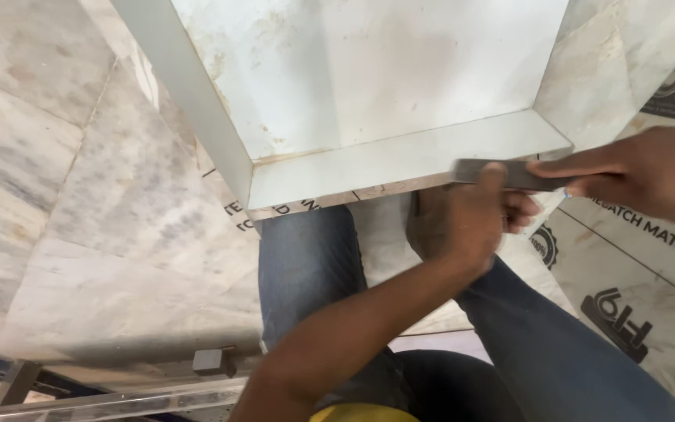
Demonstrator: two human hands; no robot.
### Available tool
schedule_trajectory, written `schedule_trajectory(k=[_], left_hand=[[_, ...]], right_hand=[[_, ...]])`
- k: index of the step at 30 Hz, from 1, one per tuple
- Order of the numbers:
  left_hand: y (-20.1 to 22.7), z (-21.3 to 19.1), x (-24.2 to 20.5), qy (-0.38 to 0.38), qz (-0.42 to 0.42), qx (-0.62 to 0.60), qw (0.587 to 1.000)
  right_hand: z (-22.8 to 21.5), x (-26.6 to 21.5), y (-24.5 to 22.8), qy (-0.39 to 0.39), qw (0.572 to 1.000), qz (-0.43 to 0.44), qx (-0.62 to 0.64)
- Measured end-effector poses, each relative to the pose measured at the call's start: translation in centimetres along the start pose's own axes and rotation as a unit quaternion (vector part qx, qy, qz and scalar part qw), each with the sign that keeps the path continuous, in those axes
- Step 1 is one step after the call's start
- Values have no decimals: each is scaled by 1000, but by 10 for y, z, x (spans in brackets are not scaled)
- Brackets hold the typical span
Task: The person kneels on the floor and uses a metal scraper to remove material from the edge of a white wooden furniture piece. They repeatedly scrape the same corner area, holding the furniture steady with their left hand.
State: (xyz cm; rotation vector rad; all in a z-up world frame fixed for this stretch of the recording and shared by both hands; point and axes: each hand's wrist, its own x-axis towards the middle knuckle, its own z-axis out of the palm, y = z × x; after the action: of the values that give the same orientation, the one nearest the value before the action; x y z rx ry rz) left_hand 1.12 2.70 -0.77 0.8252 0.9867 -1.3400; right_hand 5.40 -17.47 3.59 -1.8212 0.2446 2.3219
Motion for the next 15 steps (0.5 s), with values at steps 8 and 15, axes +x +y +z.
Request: schedule_trajectory(k=[8,15], left_hand=[[-6,28,-3,-41,11,-21,999],[-11,41,7,-53,27,-21,998]], right_hand=[[31,14,43,47,997,20,57],[20,4,34,64,994,-39,85]])
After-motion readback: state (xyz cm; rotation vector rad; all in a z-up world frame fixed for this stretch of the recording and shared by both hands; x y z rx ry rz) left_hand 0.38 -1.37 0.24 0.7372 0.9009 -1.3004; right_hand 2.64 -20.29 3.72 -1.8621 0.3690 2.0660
